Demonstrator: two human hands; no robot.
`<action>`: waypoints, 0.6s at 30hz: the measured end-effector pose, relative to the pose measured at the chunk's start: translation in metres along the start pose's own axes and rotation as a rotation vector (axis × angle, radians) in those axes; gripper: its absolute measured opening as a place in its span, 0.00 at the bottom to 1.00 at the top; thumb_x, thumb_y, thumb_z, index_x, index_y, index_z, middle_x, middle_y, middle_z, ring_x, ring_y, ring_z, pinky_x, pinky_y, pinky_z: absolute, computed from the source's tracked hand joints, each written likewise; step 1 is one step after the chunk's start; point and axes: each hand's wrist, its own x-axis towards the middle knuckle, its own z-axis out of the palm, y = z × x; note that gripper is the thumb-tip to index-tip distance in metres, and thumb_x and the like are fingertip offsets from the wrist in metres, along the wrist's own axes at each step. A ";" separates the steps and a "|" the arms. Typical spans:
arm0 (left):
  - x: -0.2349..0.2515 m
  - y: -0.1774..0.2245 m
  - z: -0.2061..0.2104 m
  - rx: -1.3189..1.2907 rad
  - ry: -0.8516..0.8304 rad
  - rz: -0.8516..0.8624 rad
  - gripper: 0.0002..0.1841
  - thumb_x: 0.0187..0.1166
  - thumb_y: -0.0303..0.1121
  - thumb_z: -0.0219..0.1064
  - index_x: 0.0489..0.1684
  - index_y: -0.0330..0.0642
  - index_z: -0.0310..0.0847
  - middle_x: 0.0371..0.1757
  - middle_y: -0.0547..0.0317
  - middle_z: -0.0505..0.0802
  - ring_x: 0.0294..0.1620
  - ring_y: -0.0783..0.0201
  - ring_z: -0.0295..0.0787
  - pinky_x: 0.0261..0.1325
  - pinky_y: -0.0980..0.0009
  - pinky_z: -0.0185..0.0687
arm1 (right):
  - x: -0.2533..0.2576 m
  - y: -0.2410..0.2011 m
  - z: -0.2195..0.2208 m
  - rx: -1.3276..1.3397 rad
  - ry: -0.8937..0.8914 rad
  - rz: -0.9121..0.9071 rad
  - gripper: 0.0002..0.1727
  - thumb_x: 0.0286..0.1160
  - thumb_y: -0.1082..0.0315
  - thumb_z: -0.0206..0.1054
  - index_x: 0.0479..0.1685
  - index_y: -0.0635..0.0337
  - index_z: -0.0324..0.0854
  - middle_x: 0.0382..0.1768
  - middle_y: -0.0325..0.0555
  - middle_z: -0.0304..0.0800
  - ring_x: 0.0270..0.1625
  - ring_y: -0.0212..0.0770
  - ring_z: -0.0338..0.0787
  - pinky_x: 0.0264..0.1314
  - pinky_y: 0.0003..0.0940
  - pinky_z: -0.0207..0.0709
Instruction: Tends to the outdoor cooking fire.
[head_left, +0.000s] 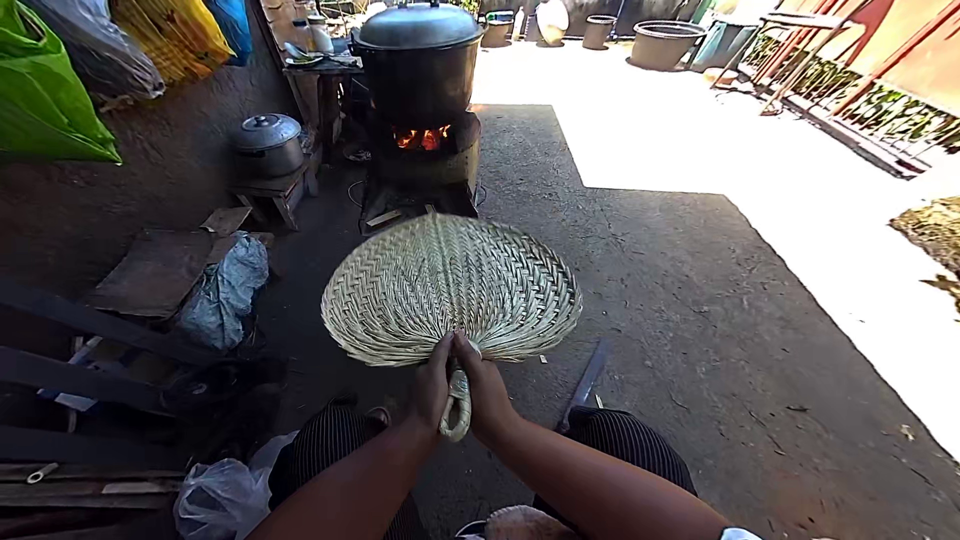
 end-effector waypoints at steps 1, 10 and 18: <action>0.000 0.000 0.000 -0.007 -0.012 0.021 0.22 0.94 0.45 0.47 0.45 0.38 0.84 0.32 0.56 0.91 0.34 0.68 0.90 0.40 0.72 0.87 | 0.000 -0.001 -0.001 -0.003 -0.018 -0.018 0.23 0.95 0.58 0.47 0.47 0.65 0.84 0.35 0.44 0.93 0.42 0.30 0.93 0.52 0.29 0.86; 0.001 -0.003 0.003 -0.048 -0.035 0.018 0.22 0.95 0.44 0.45 0.46 0.38 0.82 0.32 0.56 0.90 0.33 0.68 0.90 0.39 0.72 0.87 | 0.001 -0.001 -0.006 -0.011 -0.035 -0.025 0.22 0.95 0.58 0.49 0.46 0.65 0.85 0.35 0.43 0.93 0.41 0.30 0.93 0.52 0.29 0.86; -0.001 -0.002 0.009 0.017 -0.048 0.080 0.22 0.96 0.44 0.41 0.49 0.40 0.80 0.35 0.60 0.90 0.35 0.71 0.88 0.41 0.74 0.86 | 0.004 -0.007 -0.008 -0.024 -0.058 -0.013 0.23 0.94 0.54 0.51 0.49 0.66 0.84 0.37 0.44 0.92 0.42 0.31 0.92 0.53 0.32 0.85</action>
